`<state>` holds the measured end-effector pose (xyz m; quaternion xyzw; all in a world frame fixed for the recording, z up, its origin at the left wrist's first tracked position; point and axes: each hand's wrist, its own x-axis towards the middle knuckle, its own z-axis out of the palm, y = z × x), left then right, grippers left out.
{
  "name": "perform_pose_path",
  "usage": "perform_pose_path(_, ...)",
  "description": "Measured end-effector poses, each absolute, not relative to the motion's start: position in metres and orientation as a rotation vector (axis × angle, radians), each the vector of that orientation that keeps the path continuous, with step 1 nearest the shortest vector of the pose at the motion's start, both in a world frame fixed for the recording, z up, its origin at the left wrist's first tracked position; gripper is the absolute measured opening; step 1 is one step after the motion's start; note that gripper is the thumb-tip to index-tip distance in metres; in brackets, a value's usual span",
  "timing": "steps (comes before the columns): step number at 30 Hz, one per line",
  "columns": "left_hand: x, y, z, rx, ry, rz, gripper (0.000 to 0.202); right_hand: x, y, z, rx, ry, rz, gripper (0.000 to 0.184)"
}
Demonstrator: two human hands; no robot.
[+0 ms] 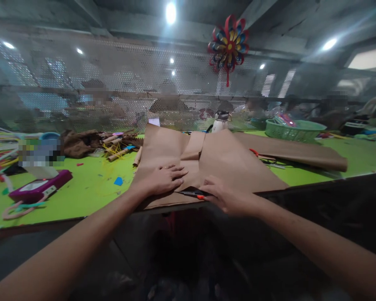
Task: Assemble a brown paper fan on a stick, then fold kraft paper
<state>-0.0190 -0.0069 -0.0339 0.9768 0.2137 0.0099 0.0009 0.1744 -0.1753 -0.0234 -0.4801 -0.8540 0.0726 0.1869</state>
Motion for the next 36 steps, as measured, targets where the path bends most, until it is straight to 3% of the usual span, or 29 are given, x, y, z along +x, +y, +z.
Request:
perform_pose_path(9,-0.021,-0.007,-0.033,3.024,0.738,-0.013,0.053,0.2,-0.211,-0.013,-1.446,-2.335,0.365,0.033)
perform_pose_path(14,-0.023,-0.01,-0.033,3.027,0.75,0.028,0.053,0.245,-0.185,-0.014,-1.628,-1.955,-0.041,0.031)
perform_pose_path(20,-0.025,-0.011,-0.034,3.037,0.761,0.067,0.055,0.261,-0.13,-0.05,-1.946,-1.765,-0.374,0.025)
perform_pose_path(24,-0.026,-0.01,-0.036,3.022,0.768,0.077,0.055,0.234,-0.129,-0.048,-1.735,-1.908,-0.535,0.025)
perform_pose_path(28,-0.026,-0.011,-0.036,3.011,0.78,0.086,0.056,0.195,-0.132,-0.03,-1.311,-2.49,-0.348,0.018)
perform_pose_path(36,-0.026,-0.013,-0.034,2.987,0.791,0.097,0.06,0.176,-0.132,-0.007,-1.367,-2.7,-0.11,0.011)
